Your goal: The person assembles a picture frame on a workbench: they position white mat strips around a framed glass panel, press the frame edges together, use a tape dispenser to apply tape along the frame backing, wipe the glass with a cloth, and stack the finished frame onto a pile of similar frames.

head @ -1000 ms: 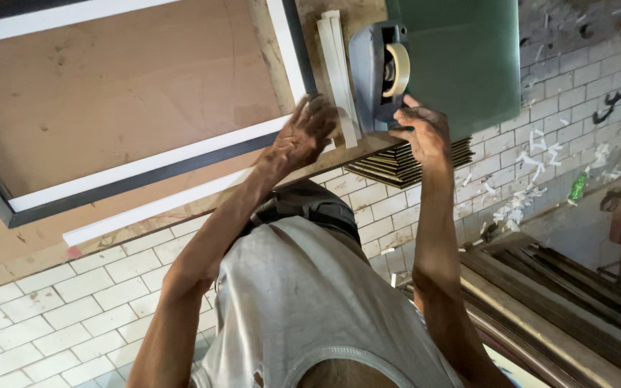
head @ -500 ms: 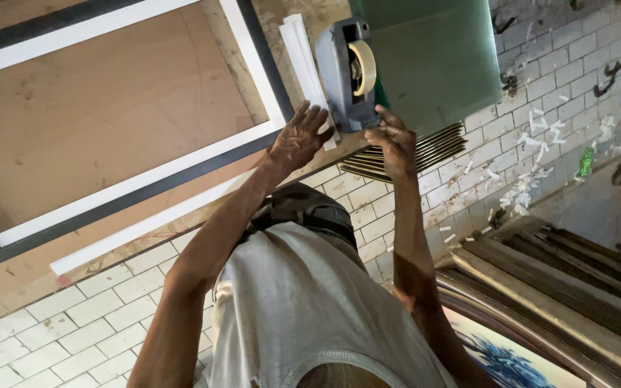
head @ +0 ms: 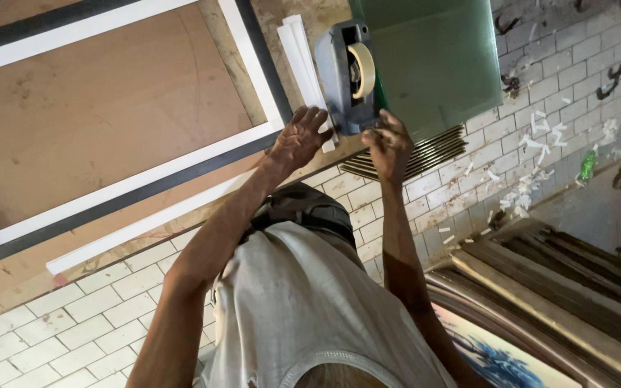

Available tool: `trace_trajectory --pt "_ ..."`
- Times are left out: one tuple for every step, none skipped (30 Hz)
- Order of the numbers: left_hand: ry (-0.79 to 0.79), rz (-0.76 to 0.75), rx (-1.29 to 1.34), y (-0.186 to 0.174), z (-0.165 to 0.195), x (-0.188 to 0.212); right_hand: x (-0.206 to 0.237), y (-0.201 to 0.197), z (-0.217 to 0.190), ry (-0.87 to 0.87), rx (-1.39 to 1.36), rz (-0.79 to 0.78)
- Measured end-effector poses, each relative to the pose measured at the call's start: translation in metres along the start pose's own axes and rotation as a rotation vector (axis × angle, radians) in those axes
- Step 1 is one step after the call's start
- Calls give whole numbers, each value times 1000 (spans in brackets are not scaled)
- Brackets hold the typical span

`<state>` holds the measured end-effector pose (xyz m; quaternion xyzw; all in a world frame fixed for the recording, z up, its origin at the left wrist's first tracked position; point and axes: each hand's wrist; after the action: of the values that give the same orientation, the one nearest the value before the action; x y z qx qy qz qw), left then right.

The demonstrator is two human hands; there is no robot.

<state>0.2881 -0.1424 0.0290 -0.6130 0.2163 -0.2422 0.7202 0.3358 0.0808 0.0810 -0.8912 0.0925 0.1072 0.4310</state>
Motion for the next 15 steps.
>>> trace_trajectory --pt "5 9 19 1 1 0 1 2 0 -32 29 18" --pt "15 22 38 3 2 -2 2 6 1 -63 62 40" --pt "26 38 55 4 4 -4 2 8 4 -96 96 65" --pt "40 52 73 6 6 -6 3 13 6 145 -364 182" --pt "54 43 98 8 8 -8 4 17 3 379 -828 299" --pt "66 37 120 9 10 -10 4 17 0 599 -1299 412" --pt "79 26 142 8 11 -10 14 13 0 343 -740 300" --pt "80 27 151 9 10 -12 26 13 5 77 -189 175" --pt "56 32 158 8 6 -13 29 11 3 -197 354 36" --pt "28 14 188 7 6 -11 39 7 -2 -142 270 23" --pt "30 -29 139 7 7 -6 54 3 -11 -67 192 14" --pt "28 -52 72 7 4 -8 53 5 -16 -12 108 23" --pt "26 -84 11 4 4 -6 54 9 -23 -7 54 13" --pt "38 -6 34 2 6 1 60 15 -33 16 4 2" --pt "47 81 52 -2 4 2 60 23 -40 29 -48 -2"
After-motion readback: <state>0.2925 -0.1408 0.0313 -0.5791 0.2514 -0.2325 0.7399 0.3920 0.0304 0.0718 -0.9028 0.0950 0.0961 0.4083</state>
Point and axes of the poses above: each hand's wrist, its own x-axis away from the middle knuckle, its own y-axis out of the palm, z = x × y, and after that the axes turned 8 degrees about -y, right-handed
